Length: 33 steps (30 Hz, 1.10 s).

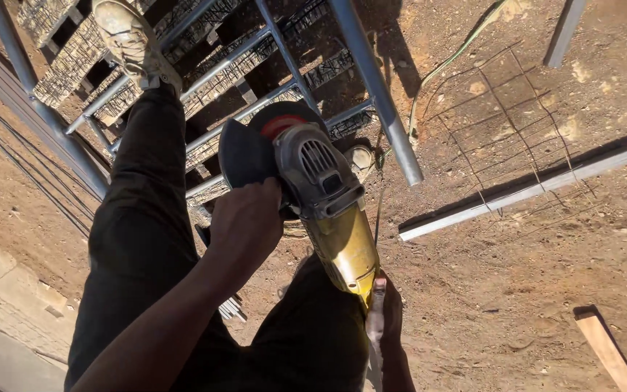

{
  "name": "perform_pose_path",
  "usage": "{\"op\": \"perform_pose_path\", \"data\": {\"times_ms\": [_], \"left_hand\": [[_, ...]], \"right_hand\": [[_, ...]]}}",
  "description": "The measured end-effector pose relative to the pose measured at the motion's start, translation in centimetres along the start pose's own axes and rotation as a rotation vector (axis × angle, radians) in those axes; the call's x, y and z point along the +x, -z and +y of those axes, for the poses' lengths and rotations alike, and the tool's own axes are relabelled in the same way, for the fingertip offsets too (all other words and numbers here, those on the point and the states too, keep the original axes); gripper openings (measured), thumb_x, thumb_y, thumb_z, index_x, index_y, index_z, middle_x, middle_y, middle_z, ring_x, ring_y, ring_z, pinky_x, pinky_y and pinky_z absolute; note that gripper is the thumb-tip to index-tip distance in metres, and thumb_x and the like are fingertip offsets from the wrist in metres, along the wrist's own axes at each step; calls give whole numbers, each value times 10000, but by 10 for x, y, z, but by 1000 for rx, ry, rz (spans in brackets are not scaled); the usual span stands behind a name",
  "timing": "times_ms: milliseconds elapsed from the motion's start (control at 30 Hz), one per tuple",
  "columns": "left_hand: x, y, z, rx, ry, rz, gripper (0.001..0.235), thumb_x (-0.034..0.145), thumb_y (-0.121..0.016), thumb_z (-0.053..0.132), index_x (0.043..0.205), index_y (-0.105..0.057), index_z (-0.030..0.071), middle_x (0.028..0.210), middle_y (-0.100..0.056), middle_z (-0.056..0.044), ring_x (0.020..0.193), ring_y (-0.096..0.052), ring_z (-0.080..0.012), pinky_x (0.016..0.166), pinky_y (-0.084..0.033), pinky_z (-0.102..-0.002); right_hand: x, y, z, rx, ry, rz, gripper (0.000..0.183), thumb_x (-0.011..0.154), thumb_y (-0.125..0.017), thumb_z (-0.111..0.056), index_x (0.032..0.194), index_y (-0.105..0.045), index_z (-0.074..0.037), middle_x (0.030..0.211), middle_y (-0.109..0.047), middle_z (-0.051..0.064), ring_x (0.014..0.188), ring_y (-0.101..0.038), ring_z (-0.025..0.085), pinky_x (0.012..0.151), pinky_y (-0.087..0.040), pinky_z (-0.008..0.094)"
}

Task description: Grinding welds on a metal frame using an angle grinder to smooth the joints

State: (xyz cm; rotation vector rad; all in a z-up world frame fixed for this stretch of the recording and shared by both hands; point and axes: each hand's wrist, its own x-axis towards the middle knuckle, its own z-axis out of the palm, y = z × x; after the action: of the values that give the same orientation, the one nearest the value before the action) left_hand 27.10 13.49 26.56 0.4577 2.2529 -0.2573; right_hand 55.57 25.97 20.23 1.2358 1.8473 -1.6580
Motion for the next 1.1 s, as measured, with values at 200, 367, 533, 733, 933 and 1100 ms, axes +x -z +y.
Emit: {"op": "perform_pose_path", "data": {"times_ms": [200,367,533,733,933,1100], "left_hand": [[-25,-7,23,1,0,-48,216,845,-505,72,1039,-599,87,800,-709,-162,686,-689,-454,534,-512,-589],[-41,-5,32,15,16,-116,220,834,-534,28,1042,-589,73,843,-719,-169,720,-698,-454,566,-526,-581],[-53,-10,20,47,-93,18,257,774,-573,-1,1022,-576,67,776,-697,-160,645,-683,-435,479,-497,-561],[-77,-23,-23,9,-48,71,125,844,-543,66,960,-554,109,739,-675,-125,595,-652,-428,454,-466,-552],[-118,-16,-93,-228,159,-132,366,894,-579,92,1215,-586,-83,852,-735,-271,809,-738,-499,679,-599,-602],[-156,-76,-174,-172,326,-193,306,861,-715,162,1094,-688,-34,833,-734,-209,820,-737,-456,729,-608,-577]], "right_hand": [[-19,-12,61,-123,-167,79,843,942,-127,-680,1017,-756,-124,592,-625,66,542,-589,208,495,-428,353],[-18,-22,94,-283,573,383,258,1062,-416,-195,1171,-431,38,956,-582,262,774,-608,352,619,-476,440],[-13,-62,144,121,30,216,695,1076,-222,-459,1265,-588,100,962,-724,297,807,-733,360,530,-524,420],[-31,-75,140,-641,988,654,488,978,-660,104,1419,-454,141,1277,-595,358,1127,-659,449,899,-627,460],[-42,-66,45,-424,-14,47,260,1079,-393,-356,1194,-587,-228,988,-732,196,898,-694,550,864,-502,645],[-95,-66,78,-310,206,447,617,1044,-367,-649,1271,-582,-117,1166,-605,183,1111,-602,432,937,-487,625]]}}
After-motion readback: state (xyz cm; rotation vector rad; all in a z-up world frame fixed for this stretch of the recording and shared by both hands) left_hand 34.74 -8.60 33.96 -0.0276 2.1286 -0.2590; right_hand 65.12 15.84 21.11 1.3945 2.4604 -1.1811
